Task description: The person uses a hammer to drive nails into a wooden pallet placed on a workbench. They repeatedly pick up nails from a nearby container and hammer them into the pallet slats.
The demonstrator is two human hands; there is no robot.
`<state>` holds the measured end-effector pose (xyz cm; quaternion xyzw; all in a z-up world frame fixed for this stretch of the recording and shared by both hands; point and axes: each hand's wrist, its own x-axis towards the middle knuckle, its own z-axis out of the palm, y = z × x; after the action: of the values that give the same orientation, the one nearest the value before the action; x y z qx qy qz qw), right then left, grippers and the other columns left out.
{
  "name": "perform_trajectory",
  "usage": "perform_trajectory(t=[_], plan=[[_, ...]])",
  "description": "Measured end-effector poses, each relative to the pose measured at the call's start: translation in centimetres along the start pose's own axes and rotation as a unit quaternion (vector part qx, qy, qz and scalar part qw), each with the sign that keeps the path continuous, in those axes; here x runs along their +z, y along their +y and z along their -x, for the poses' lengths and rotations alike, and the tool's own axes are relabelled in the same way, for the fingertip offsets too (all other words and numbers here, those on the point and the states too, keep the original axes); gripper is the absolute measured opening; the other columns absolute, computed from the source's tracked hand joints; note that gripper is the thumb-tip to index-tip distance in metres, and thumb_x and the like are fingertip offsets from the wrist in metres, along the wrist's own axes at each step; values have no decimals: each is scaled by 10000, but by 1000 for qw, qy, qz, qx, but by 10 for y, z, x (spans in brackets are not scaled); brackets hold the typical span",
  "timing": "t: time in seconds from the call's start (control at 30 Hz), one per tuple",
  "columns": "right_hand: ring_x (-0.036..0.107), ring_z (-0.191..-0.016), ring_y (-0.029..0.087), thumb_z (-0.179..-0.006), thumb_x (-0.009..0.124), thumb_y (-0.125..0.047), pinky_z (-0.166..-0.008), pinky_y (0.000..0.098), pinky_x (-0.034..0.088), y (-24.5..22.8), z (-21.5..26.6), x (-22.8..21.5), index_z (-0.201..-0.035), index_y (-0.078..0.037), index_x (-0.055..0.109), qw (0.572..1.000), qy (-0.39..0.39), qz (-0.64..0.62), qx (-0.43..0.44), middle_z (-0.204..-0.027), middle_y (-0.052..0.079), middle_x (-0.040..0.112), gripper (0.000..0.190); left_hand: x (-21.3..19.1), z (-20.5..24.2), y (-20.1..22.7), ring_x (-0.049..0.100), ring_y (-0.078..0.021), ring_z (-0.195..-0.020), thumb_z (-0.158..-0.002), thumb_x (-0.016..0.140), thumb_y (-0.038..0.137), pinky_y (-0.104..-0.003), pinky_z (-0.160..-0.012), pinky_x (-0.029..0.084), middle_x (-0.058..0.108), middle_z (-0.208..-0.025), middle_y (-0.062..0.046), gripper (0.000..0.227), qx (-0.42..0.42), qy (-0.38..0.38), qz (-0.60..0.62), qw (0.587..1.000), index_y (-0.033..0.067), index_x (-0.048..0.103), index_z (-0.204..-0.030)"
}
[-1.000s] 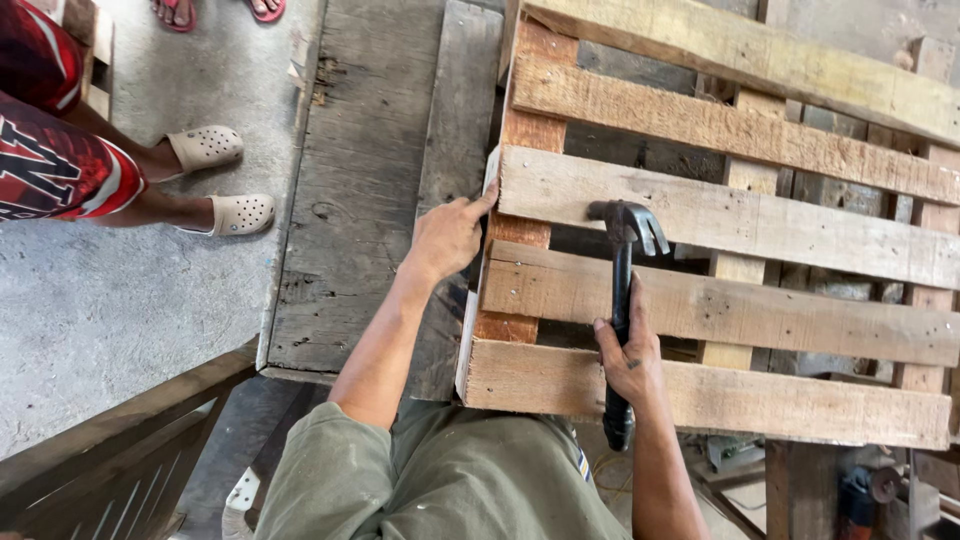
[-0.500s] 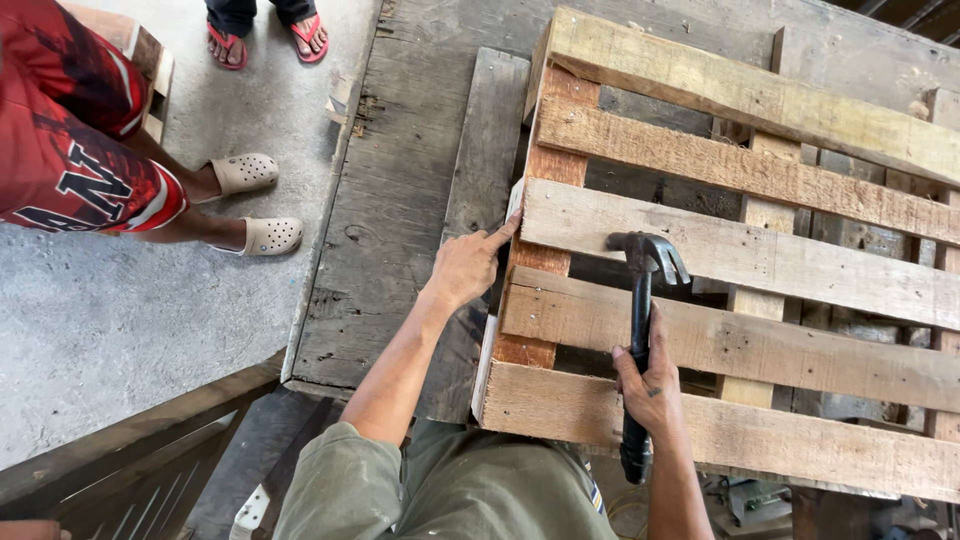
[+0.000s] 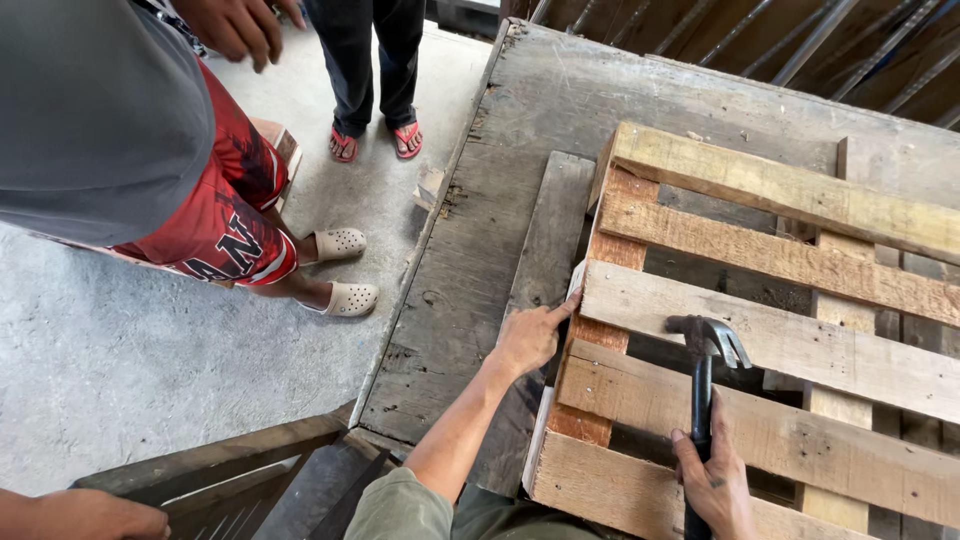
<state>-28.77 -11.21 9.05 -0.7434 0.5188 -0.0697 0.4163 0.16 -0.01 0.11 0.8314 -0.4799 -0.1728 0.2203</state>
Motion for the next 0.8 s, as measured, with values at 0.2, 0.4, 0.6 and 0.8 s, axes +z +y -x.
perform_trajectory(t=[0.2, 0.4, 0.6, 0.8], plan=[[607, -520, 202, -928, 688, -249, -464, 370, 523, -2, 1, 0, -1652, -213, 245, 1000, -2, -6, 6, -659, 108, 631, 850, -10, 7, 8, 672, -273, -782, -960, 518, 50, -484, -842, 527, 658, -876, -100, 804, -16, -33, -25, 999, 373, 244, -1643], [565, -516, 171, -908, 666, -203, -482, 350, 506, 9, 1, -2, -1642, -215, 261, 1000, 2, -6, -23, -627, 78, 589, 839, -16, 7, 14, 708, -325, -853, -907, 553, 78, -497, -833, 545, 722, -909, -137, 760, 1, 9, -15, 1000, 339, 347, -1590], [518, -575, 124, -912, 670, -142, -522, 315, 493, 26, -4, 2, -1638, -171, 275, 996, 9, -43, -79, -716, 30, 567, 828, -14, -13, 3, 696, -363, -900, -884, 610, 142, -525, -821, 530, 721, -966, -149, 726, 15, 16, 9, 1000, 312, 412, -1561], [572, -627, 125, -922, 674, -128, -553, 314, 520, 6, 6, -7, -1634, -139, 269, 995, 3, -28, -94, -764, 36, 601, 819, -21, 5, 13, 689, -326, -884, -918, 609, 142, -527, -901, 493, 702, -927, -103, 708, -11, 0, -3, 1000, 356, 410, -1563]])
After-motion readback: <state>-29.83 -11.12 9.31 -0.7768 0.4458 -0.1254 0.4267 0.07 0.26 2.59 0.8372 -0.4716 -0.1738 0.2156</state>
